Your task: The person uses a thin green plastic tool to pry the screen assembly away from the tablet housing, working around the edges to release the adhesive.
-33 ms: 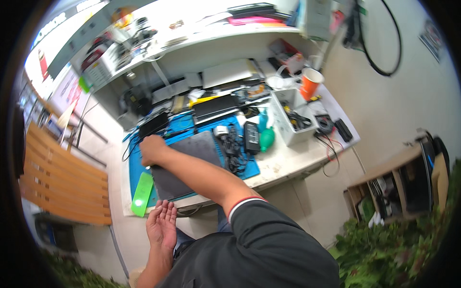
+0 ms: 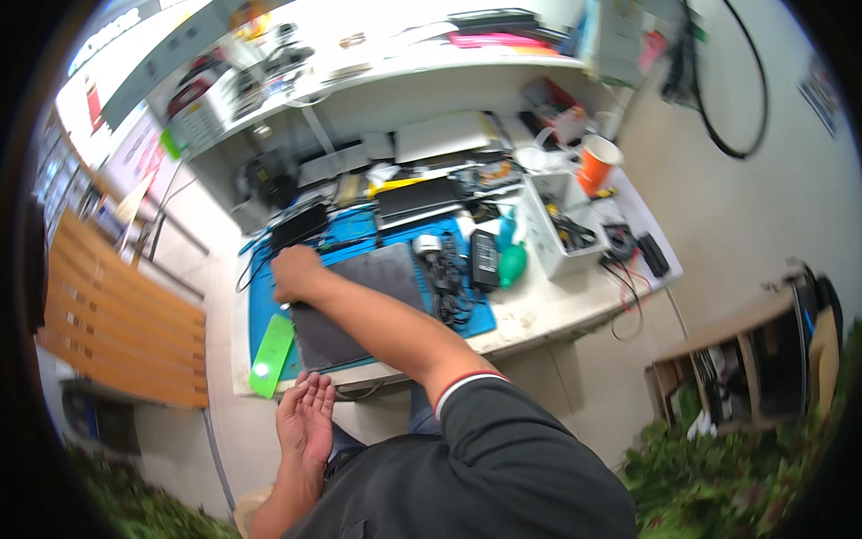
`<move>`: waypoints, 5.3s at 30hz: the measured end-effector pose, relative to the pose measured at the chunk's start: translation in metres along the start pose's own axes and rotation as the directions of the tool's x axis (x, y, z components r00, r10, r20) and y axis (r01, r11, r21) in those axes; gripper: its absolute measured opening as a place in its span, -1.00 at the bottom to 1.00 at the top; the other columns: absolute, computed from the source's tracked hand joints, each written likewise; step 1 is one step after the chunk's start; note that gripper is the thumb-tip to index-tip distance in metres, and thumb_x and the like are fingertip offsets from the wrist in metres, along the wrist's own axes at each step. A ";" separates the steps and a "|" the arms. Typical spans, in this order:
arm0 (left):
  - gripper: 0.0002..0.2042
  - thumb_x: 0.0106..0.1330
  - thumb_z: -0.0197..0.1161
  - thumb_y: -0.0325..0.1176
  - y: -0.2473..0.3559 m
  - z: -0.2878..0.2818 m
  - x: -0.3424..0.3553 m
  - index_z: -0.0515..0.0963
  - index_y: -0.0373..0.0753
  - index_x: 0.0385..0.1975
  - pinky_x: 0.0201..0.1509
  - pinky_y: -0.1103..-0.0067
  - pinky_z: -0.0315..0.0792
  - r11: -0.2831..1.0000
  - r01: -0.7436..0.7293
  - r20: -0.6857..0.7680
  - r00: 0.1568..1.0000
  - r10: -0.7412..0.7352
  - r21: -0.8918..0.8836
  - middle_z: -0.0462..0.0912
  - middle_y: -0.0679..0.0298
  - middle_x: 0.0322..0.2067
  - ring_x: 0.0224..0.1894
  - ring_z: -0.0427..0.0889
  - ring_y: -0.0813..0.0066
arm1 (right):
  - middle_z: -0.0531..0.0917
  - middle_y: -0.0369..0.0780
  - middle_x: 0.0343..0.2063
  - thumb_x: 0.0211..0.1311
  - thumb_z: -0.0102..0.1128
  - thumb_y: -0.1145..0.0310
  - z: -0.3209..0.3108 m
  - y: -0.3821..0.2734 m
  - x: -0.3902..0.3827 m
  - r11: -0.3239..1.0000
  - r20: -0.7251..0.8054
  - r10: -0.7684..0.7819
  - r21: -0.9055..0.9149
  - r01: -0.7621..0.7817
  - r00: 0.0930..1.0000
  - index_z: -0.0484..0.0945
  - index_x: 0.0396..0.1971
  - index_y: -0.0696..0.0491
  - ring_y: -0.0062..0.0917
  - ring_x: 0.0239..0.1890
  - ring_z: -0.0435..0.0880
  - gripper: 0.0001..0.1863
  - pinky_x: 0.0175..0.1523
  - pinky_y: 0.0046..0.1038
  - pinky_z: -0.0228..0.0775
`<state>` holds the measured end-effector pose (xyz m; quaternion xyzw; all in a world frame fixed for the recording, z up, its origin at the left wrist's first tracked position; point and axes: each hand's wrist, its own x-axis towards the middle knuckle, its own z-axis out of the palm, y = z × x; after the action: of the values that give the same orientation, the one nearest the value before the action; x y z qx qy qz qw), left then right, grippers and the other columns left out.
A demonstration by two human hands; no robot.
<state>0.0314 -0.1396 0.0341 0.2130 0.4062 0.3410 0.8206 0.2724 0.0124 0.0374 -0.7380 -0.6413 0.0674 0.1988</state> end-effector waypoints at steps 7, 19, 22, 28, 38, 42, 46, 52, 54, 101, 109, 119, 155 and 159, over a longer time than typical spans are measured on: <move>-0.44 0.44 0.30 -0.53 0.004 0.010 -0.008 0.27 -0.41 0.39 0.51 0.24 0.53 0.994 0.084 0.058 0.995 -0.080 -0.073 0.50 -0.15 0.31 0.40 0.57 -0.06 | 0.85 0.05 -0.19 -0.08 0.37 0.15 -0.022 -0.004 -0.002 0.999 0.125 0.029 -0.030 -0.026 0.992 0.87 -0.25 0.12 -0.07 -0.10 0.87 -0.57 0.04 -0.17 0.74; -0.55 0.44 0.34 -0.60 -0.004 0.022 -0.010 0.32 -0.29 0.25 0.46 0.31 0.55 0.995 0.026 0.025 0.999 -0.024 -0.098 0.57 0.07 0.09 0.33 0.64 0.06 | 0.84 0.09 -0.25 -0.08 0.36 0.08 -0.025 -0.003 -0.002 0.999 0.108 -0.021 0.036 0.017 0.994 0.86 -0.26 0.14 0.02 -0.11 0.84 -0.53 0.11 -0.10 0.70; -0.58 0.44 0.35 -0.59 -0.007 0.014 -0.005 0.32 -0.26 0.20 0.42 0.29 0.58 0.993 0.035 0.021 0.999 -0.033 -0.114 0.62 0.08 0.02 0.27 0.69 0.04 | 0.83 0.10 -0.26 -0.09 0.37 0.07 -0.026 -0.009 -0.005 0.998 0.120 -0.021 0.063 0.014 0.993 0.86 -0.28 0.15 0.03 -0.12 0.84 -0.52 0.10 -0.09 0.70; -0.53 0.46 0.35 -0.57 -0.006 0.011 -0.008 0.27 -0.29 0.25 0.37 0.29 0.63 0.994 0.052 0.023 0.998 -0.050 -0.100 0.61 0.00 0.12 0.26 0.70 0.02 | 0.85 0.03 -0.29 -0.11 0.39 0.05 -0.027 -0.007 -0.003 0.998 0.154 0.002 0.067 -0.013 0.988 0.86 -0.35 0.07 -0.05 -0.13 0.84 -0.58 0.05 -0.14 0.70; -0.50 0.50 0.36 -0.49 -0.010 0.004 -0.009 0.33 -0.29 0.35 0.44 0.39 0.53 0.991 0.081 0.039 0.996 -0.077 -0.110 0.64 0.15 0.12 0.28 0.65 0.24 | 0.82 0.02 -0.38 -0.11 0.42 0.07 -0.045 -0.008 0.000 0.985 0.202 -0.015 0.170 -0.020 0.979 0.81 -0.44 0.10 -0.06 -0.23 0.82 -0.62 -0.05 -0.15 0.66; -0.68 0.52 0.35 -0.46 -0.010 0.003 -0.006 0.50 -0.22 0.20 0.39 0.47 0.53 0.991 0.083 0.081 0.994 -0.074 -0.107 0.68 0.26 0.06 0.22 0.67 0.39 | 0.81 0.03 -0.41 -0.08 0.42 0.08 -0.056 -0.011 -0.002 0.977 0.183 -0.034 0.211 -0.006 0.983 0.79 -0.47 0.12 -0.05 -0.26 0.81 -0.63 -0.08 -0.16 0.65; -0.77 0.54 0.34 -0.47 -0.010 0.000 -0.002 0.54 -0.24 0.11 0.39 0.47 0.54 0.994 0.055 0.129 0.991 -0.043 -0.091 0.69 0.26 0.02 0.18 0.69 0.40 | 0.78 0.02 -0.45 -0.04 0.40 0.10 -0.065 -0.012 -0.005 0.968 0.177 -0.047 0.252 0.001 0.983 0.75 -0.50 0.15 -0.08 -0.32 0.79 -0.64 -0.13 -0.18 0.61; -0.81 0.60 0.29 -0.45 -0.015 0.012 -0.004 0.55 -0.37 0.08 0.28 0.53 0.63 0.997 0.082 0.167 0.983 -0.079 -0.012 0.70 0.19 -0.01 0.16 0.73 0.38 | 0.66 -0.04 -0.59 0.00 0.41 0.13 -0.067 -0.010 -0.003 0.922 0.231 -0.092 0.388 -0.005 0.969 0.67 -0.55 0.18 -0.27 -0.49 0.63 -0.64 -0.26 -0.23 0.50; -0.81 0.62 0.29 -0.42 -0.023 0.012 0.004 0.56 -0.40 0.06 0.25 0.54 0.65 0.998 0.050 0.193 0.980 -0.055 0.032 0.71 0.17 -0.03 0.14 0.75 0.35 | 0.64 -0.04 -0.60 0.00 0.41 0.13 -0.070 -0.009 -0.002 0.915 0.240 -0.092 0.403 -0.013 0.966 0.66 -0.56 0.19 -0.29 -0.50 0.60 -0.64 -0.28 -0.23 0.48; -0.73 0.33 0.52 -0.61 0.143 0.105 0.023 0.77 -0.28 0.01 -0.06 0.55 0.74 -0.121 -0.951 0.824 0.177 0.538 0.283 0.74 0.21 -0.16 -0.18 0.78 0.50 | 0.69 -0.21 -0.20 0.36 0.33 0.60 -0.152 0.012 -0.117 0.784 -0.873 0.142 0.386 0.485 0.466 0.50 -0.43 0.12 -0.65 -0.25 0.58 -0.81 -0.12 -0.56 0.47; -0.72 0.29 0.52 -0.64 0.138 0.103 0.019 0.79 -0.25 -0.02 -0.13 0.53 0.76 -0.433 -0.875 0.869 -0.027 0.494 0.219 0.77 0.15 -0.12 -0.18 0.84 0.37 | 0.70 -0.15 -0.22 0.20 0.40 0.60 -0.167 0.004 -0.125 0.926 -0.893 -0.159 0.013 0.378 0.421 0.52 -0.48 0.12 -0.28 -0.15 0.65 -0.82 -0.02 -0.31 0.53; -0.75 0.28 0.53 -0.63 0.143 0.110 0.011 0.78 -0.28 -0.06 -0.04 0.53 0.78 -0.276 -0.909 0.849 0.137 0.510 0.312 0.76 0.17 -0.08 -0.15 0.83 0.40 | 0.73 -0.24 -0.28 0.22 0.49 0.38 -0.181 -0.025 -0.129 0.944 -0.767 -0.252 -0.061 0.324 0.590 0.63 -0.49 0.07 -0.26 -0.12 0.66 -0.81 0.19 -0.20 0.35; -0.78 0.30 0.46 -0.64 0.158 0.098 0.043 0.75 -0.36 -0.07 -0.07 0.61 0.75 0.097 -0.974 0.834 0.224 0.504 0.203 0.86 0.20 -0.26 -0.25 0.86 0.56 | 0.80 -0.25 -0.51 0.18 0.68 0.22 -0.204 -0.039 -0.131 0.900 -0.436 0.011 0.396 0.181 0.900 0.71 -0.51 0.14 -0.60 -0.41 0.75 -0.66 -0.19 -0.49 0.54; -0.78 0.27 0.47 -0.64 0.158 0.100 0.047 0.76 -0.34 -0.10 -0.08 0.63 0.74 0.058 -0.982 0.838 0.184 0.515 0.179 0.85 0.22 -0.27 -0.26 0.85 0.59 | 0.81 -0.23 -0.49 0.18 0.69 0.21 -0.204 -0.038 -0.129 0.895 -0.417 0.022 0.413 0.168 0.909 0.70 -0.52 0.15 -0.61 -0.40 0.76 -0.64 -0.20 -0.50 0.55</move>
<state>0.0721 -0.0057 0.1666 0.7928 0.0365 0.4669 0.3900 0.2878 -0.1518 0.2177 -0.6461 -0.5808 0.0463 0.4931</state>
